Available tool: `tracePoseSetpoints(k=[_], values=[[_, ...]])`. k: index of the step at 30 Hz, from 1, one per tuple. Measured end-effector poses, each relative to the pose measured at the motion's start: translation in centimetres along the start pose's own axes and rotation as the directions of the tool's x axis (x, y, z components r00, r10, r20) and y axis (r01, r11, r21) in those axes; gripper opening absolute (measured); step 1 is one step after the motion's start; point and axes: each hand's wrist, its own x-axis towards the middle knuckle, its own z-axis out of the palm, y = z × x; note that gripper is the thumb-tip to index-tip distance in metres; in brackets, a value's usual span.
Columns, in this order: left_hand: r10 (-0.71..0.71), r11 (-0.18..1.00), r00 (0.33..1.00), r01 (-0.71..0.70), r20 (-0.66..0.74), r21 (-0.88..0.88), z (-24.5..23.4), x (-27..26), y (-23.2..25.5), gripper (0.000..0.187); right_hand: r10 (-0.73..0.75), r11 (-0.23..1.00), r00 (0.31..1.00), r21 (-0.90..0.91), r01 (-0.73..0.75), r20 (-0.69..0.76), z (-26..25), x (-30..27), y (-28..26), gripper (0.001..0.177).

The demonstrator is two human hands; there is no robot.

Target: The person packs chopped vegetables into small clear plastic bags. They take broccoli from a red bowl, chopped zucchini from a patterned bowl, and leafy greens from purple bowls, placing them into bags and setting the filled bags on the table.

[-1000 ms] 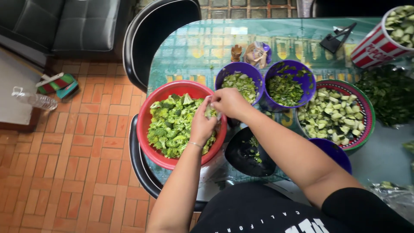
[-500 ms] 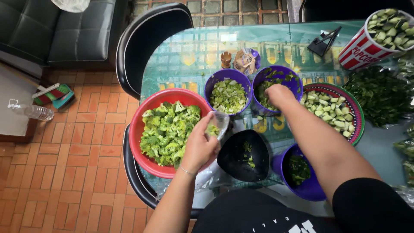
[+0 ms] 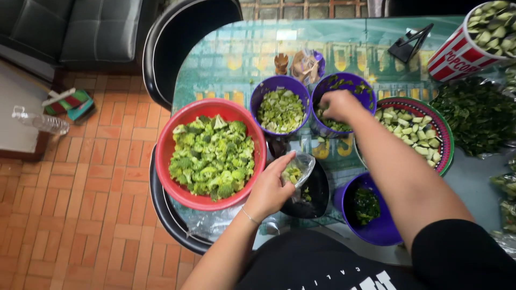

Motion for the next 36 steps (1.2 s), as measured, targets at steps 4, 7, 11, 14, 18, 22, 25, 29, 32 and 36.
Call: tracePoseSetpoints(k=[4, 7, 11, 14, 18, 22, 25, 29, 32, 36], values=[[-0.028, 0.999, 1.000, 0.028, -0.005, -0.025, 0.5, -0.3, 0.1, 0.076, 0.136, 0.916, 0.990, 0.385, -0.116, -0.025, -3.5, -2.2, -0.6, 0.038], [-0.033, 0.999, 0.999, 0.033, -0.008, -0.035, 1.1, -0.4, 0.0, 0.076, 0.172, 0.871, 0.985, 0.470, -0.144, -0.016, -3.5, -2.5, 0.0, 0.033], [-0.044, 0.999, 0.999, 0.044, -0.001, -0.031, 1.3, -0.9, 0.6, 0.074, 0.220, 0.885, 0.967, 0.444, -0.142, -0.129, -2.9, -2.6, 1.9, 0.029], [-0.034, 0.999, 0.999, 0.034, 0.003, -0.030, 2.0, -0.8, 0.2, 0.075, 0.279, 0.862, 0.946, 0.477, -0.170, -0.167, -2.4, -1.3, 3.4, 0.024], [-0.018, 0.996, 1.000, 0.016, -0.023, -0.083, 3.2, -0.8, 0.3, 0.075, 0.350, 0.847, 0.910, 0.490, -0.207, -0.222, -1.5, -1.2, 4.5, 0.023], [-0.033, 0.988, 0.998, 0.024, -0.056, -0.150, 4.8, -0.6, -0.9, 0.077, 0.433, 0.505, 0.870, 0.863, -0.017, -0.237, -2.1, -3.0, 4.4, 0.027], [-0.033, 0.985, 0.994, 0.015, -0.103, -0.170, 6.0, 0.5, -2.6, 0.078, 0.404, 0.252, 0.884, 0.958, 0.139, -0.235, -2.2, -4.2, 4.6, 0.028], [-0.095, 0.973, 0.979, 0.052, -0.182, -0.227, 8.2, 1.7, -4.2, 0.081, 0.369, 0.018, 0.922, 0.993, 0.117, -0.115, -4.7, -11.7, -1.0, 0.029], [-0.105, 0.963, 0.968, 0.041, -0.229, -0.266, 9.6, 2.3, -4.2, 0.081, 0.399, -0.171, 0.913, 0.985, -0.015, 0.083, -5.8, -18.2, -7.4, 0.025], [-0.109, 0.953, 0.956, 0.023, -0.273, -0.301, 10.2, 1.9, -2.8, 0.082, 0.335, -0.341, 0.935, 0.940, 0.005, 0.117, 4.4, -16.0, -9.7, 0.026]])
